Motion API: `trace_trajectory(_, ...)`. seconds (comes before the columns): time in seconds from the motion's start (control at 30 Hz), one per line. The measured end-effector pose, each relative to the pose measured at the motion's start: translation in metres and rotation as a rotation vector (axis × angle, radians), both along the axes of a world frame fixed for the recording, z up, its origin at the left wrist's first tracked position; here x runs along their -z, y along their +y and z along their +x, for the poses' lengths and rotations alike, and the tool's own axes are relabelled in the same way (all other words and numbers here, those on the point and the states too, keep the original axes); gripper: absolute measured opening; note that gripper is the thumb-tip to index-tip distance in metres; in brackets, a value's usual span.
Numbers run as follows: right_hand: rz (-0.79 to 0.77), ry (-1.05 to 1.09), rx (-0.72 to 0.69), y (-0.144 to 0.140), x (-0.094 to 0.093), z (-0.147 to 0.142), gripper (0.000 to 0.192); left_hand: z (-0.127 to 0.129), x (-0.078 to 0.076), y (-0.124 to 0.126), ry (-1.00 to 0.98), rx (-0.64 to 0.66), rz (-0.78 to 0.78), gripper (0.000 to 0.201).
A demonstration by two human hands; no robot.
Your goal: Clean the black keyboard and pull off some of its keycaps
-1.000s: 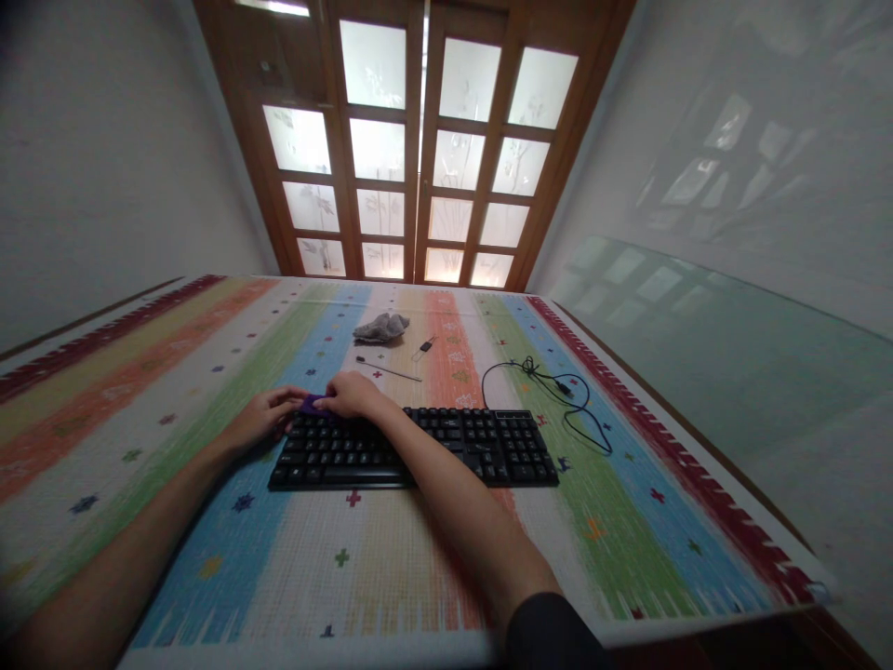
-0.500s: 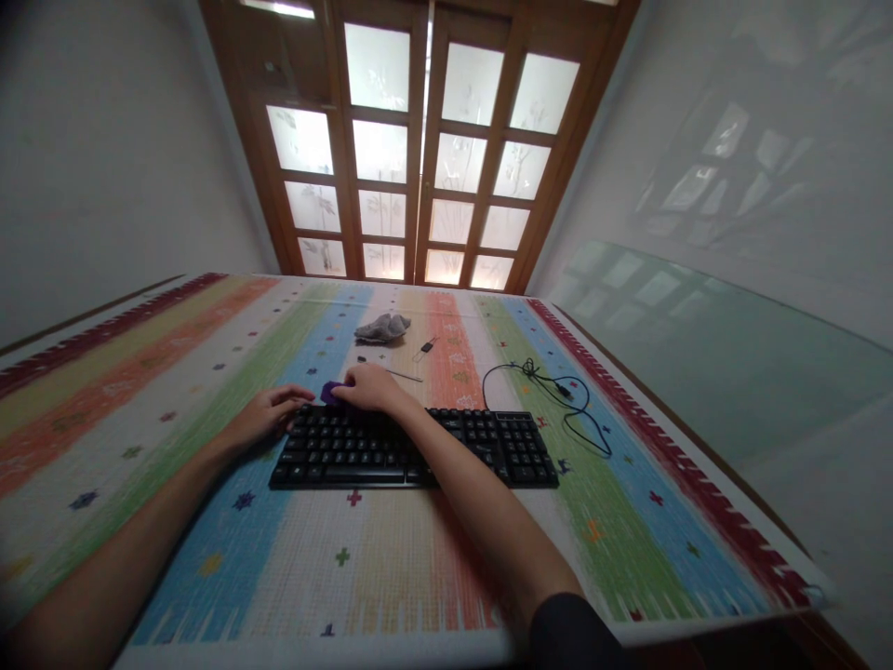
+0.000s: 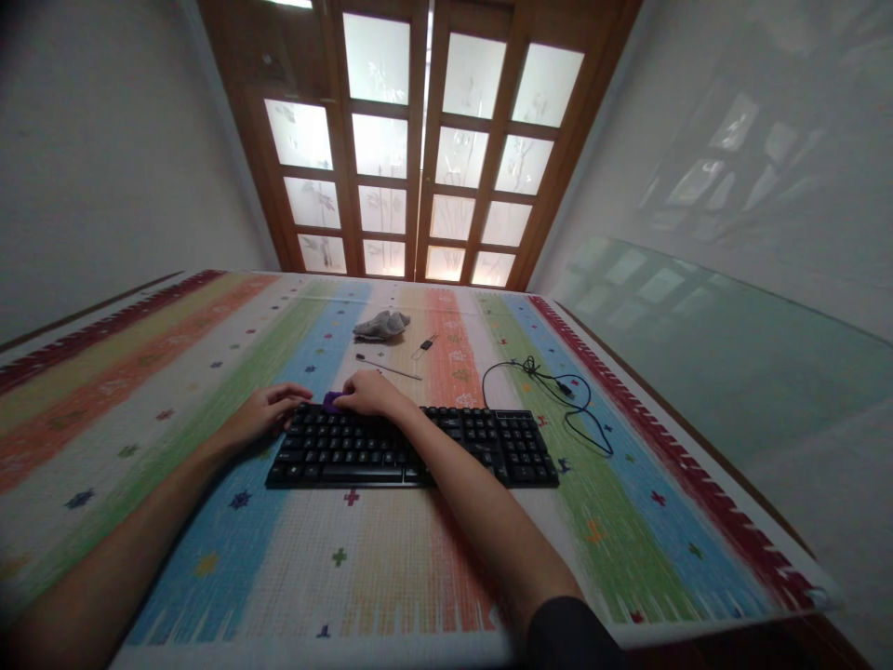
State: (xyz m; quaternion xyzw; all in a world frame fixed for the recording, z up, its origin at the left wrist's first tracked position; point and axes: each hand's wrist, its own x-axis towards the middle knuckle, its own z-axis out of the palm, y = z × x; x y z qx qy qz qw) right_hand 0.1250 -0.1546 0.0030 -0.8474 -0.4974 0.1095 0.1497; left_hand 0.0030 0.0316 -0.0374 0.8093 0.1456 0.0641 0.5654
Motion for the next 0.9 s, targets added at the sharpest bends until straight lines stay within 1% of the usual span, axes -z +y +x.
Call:
trace_trajectory(0.1, 0.024, 0.008, 0.061, 0.001, 0.004, -0.001, 0.028, 0.000, 0.001, 0.001, 0.001, -0.002, 0.008, 0.033)
trace_trajectory(0.2, 0.058, 0.000, 0.076, -0.002, 0.004, -0.002, 0.030, 0.000, 0.000, 0.001, 0.009, 0.000, 0.026, 0.033)
trace_trajectory(0.4, 0.102, 0.057, 0.105, -0.014, -0.009, 0.008, 0.027, 0.000, -0.001, 0.001, 0.022, 0.001, 0.037, 0.035)
trace_trajectory(0.53, 0.036, 0.157, 0.054, -0.021, -0.013, 0.012, 0.026, 0.000, 0.000, 0.001, 0.018, -0.001, 0.012, 0.036)
trace_trajectory(0.6, 0.004, 0.145, 0.028, -0.021, -0.010, 0.011, 0.024, 0.000, 0.000, 0.000, 0.017, 0.000, 0.007, 0.036)
trace_trajectory(0.73, -0.001, 0.107, 0.039, -0.018, -0.004, 0.007, 0.023, -0.001, -0.004, -0.002, 0.019, -0.007, 0.009, 0.035)
trace_trajectory(0.9, -0.014, 0.074, 0.016, -0.016, -0.004, 0.005, 0.023, -0.002, -0.006, -0.003, 0.020, -0.013, 0.002, 0.035)
